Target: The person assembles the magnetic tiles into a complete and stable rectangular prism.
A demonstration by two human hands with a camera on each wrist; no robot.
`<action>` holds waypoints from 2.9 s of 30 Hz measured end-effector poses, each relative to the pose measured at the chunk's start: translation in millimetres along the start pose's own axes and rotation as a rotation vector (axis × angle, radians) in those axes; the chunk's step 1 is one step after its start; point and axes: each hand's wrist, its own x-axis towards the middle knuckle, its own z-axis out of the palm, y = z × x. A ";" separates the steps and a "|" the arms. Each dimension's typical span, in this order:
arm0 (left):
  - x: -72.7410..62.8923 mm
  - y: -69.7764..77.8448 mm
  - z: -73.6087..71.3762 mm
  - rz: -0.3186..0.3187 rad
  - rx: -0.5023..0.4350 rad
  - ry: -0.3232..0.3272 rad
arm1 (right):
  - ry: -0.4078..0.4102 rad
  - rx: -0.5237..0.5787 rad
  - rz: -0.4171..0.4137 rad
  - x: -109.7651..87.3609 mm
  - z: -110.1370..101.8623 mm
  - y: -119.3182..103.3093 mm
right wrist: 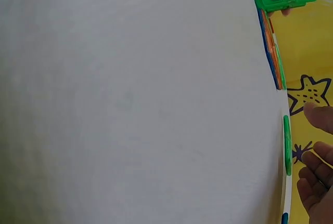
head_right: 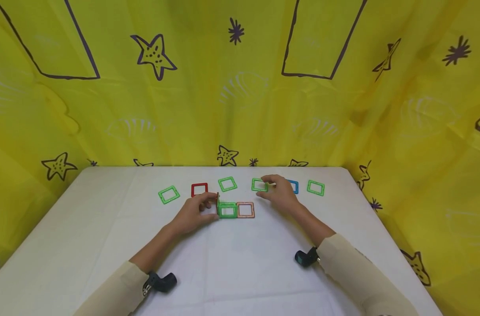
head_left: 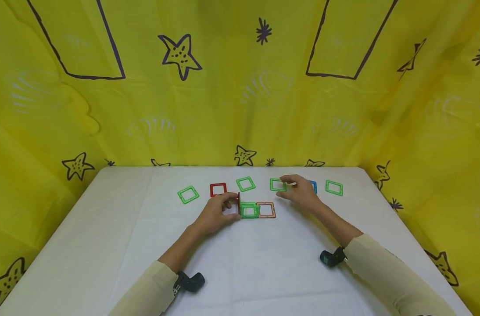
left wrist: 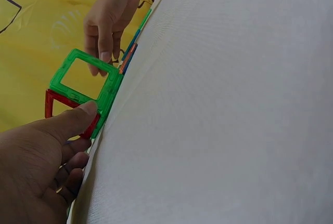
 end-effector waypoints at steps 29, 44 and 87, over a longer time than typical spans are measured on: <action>1.1 -2.7 0.3 -0.003 0.004 -0.009 | -0.077 -0.095 0.055 22.1 -5.5 13.2; 1.2 -2.5 0.6 -0.011 -0.005 -0.006 | -0.100 -0.097 0.020 27.1 -6.8 12.9; 0.7 1.1 -0.4 0.009 0.005 -0.006 | 0.020 0.004 -0.041 10.4 -9.4 5.4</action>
